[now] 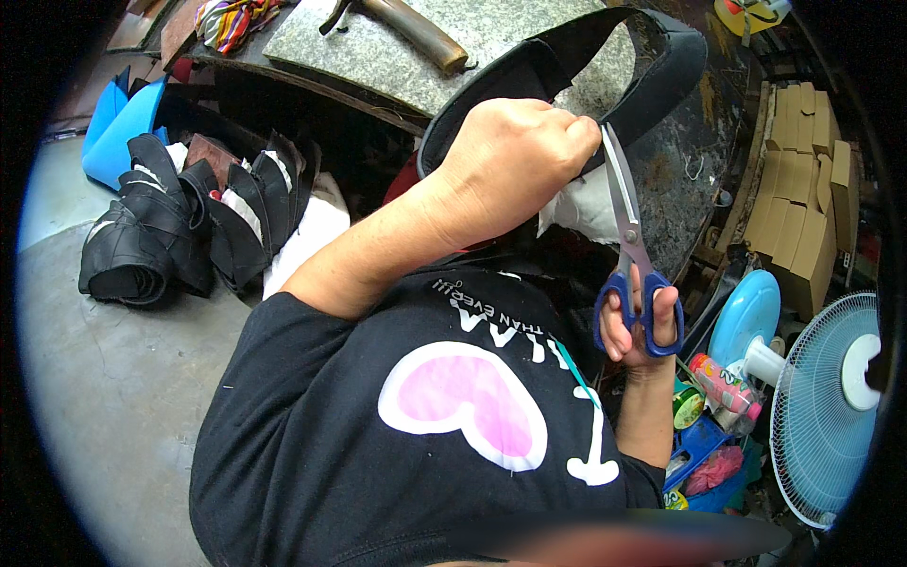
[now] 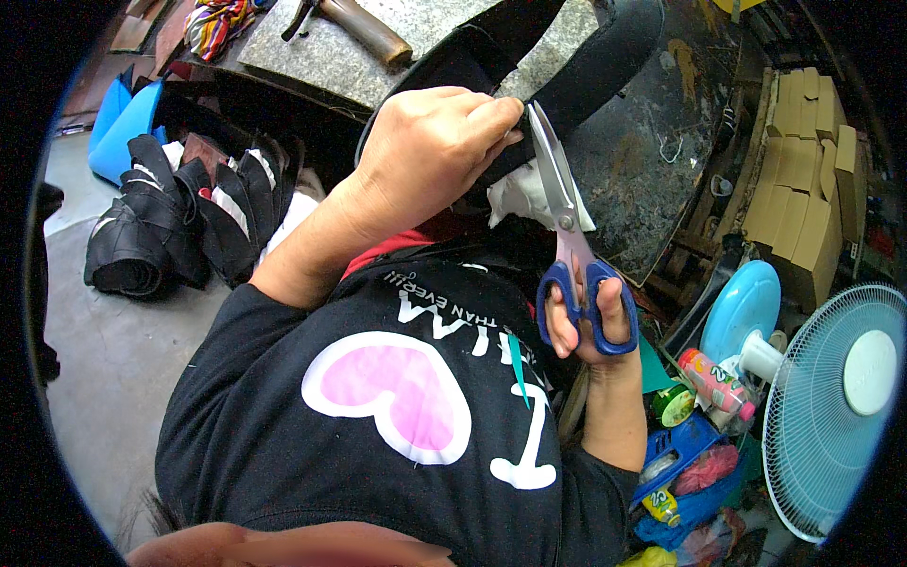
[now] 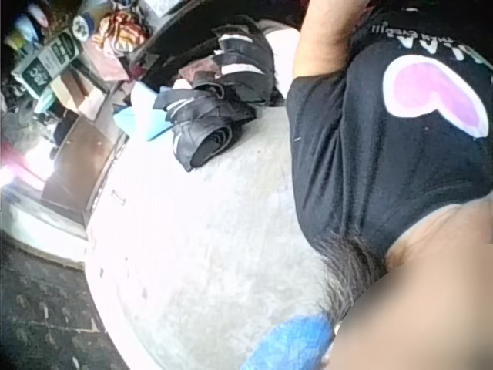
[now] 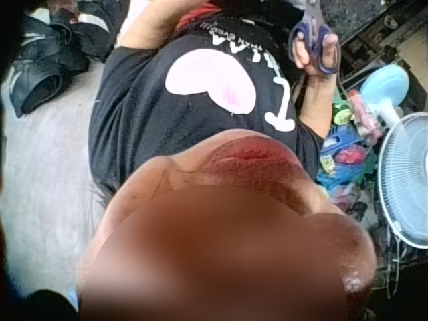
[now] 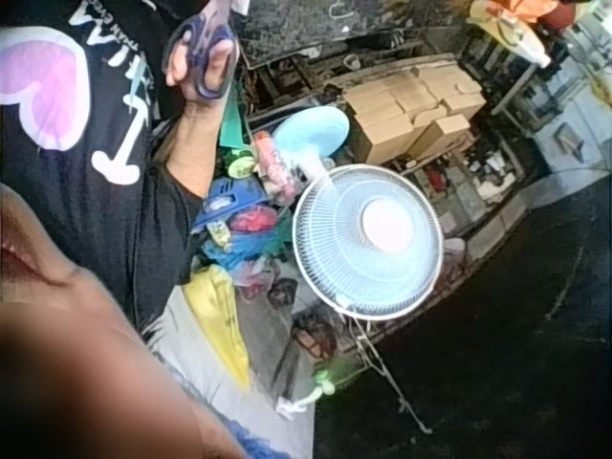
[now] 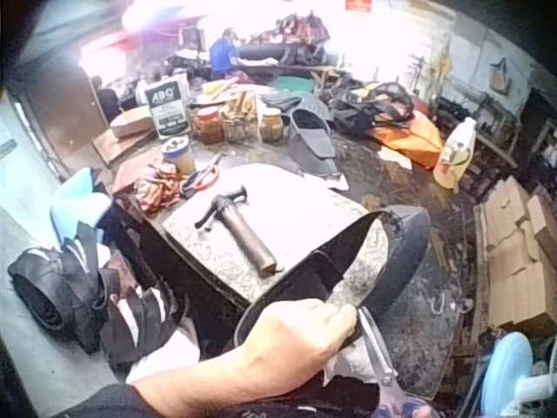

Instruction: The person uses scissors to trim excess material from a black shoe upper, repeatedly repositioning the piece and cutting along its edges. They then fold and inspect the trimmed part, aligning edges and checking the fit.

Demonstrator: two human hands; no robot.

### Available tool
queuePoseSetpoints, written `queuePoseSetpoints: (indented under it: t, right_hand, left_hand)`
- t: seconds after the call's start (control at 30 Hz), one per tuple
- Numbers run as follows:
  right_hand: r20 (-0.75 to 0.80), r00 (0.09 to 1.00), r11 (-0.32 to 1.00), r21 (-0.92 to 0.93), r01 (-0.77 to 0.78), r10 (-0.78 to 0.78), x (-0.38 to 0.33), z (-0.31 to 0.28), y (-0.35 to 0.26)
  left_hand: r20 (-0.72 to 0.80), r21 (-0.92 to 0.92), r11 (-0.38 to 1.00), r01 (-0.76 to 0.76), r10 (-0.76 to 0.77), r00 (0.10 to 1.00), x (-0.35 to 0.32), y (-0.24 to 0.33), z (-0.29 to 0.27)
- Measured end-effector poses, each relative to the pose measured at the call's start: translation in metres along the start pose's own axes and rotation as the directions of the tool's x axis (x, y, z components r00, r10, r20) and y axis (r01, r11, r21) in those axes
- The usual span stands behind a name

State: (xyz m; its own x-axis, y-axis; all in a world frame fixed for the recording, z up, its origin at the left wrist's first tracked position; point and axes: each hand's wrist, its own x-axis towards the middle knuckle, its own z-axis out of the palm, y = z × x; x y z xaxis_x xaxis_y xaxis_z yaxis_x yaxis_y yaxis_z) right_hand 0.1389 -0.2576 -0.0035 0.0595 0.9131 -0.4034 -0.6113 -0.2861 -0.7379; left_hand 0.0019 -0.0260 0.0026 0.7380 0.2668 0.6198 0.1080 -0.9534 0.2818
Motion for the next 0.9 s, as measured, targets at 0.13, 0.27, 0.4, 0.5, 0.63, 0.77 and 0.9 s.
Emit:
queuePoseSetpoints:
  t: [0.13,0.27,0.4,0.5,0.63,0.77,0.9]
  right_hand:
    - [-0.080,0.988,0.945,-0.309,0.104,-0.135,0.001,0.006,0.002]
    - [-0.132,0.973,0.898,-0.426,0.115,-0.187,0.005,0.009,0.010]
    - [-0.078,0.982,0.955,-0.259,0.147,-0.173,0.008,0.008,0.018]
    - [-0.098,0.984,0.977,-0.172,0.129,-0.147,0.011,0.006,0.019]
    - [-0.029,0.984,0.975,-0.147,0.169,-0.175,0.014,0.006,0.014]
    - [0.103,0.991,0.975,-0.197,0.107,-0.088,0.012,0.009,0.009]
    - [0.145,0.989,0.995,-0.098,0.033,-0.019,0.014,0.012,0.007]
  left_hand:
    - [0.058,0.065,0.997,-0.027,0.023,0.998,-0.001,0.004,-0.009]
    - [0.032,0.098,0.994,0.041,-0.044,0.999,-0.004,0.014,-0.012]
    - [0.065,-0.043,0.974,0.224,-0.221,0.973,-0.011,0.017,-0.015]
    - [0.103,-0.185,0.911,0.369,-0.356,0.929,-0.017,0.009,-0.022]
    - [0.176,-0.336,0.805,0.490,-0.457,0.872,-0.022,-0.006,-0.028]
    - [0.132,-0.341,0.827,0.447,-0.429,0.894,-0.024,-0.011,-0.024]
    - [0.110,-0.285,0.862,0.419,-0.405,0.908,-0.025,-0.010,-0.020]
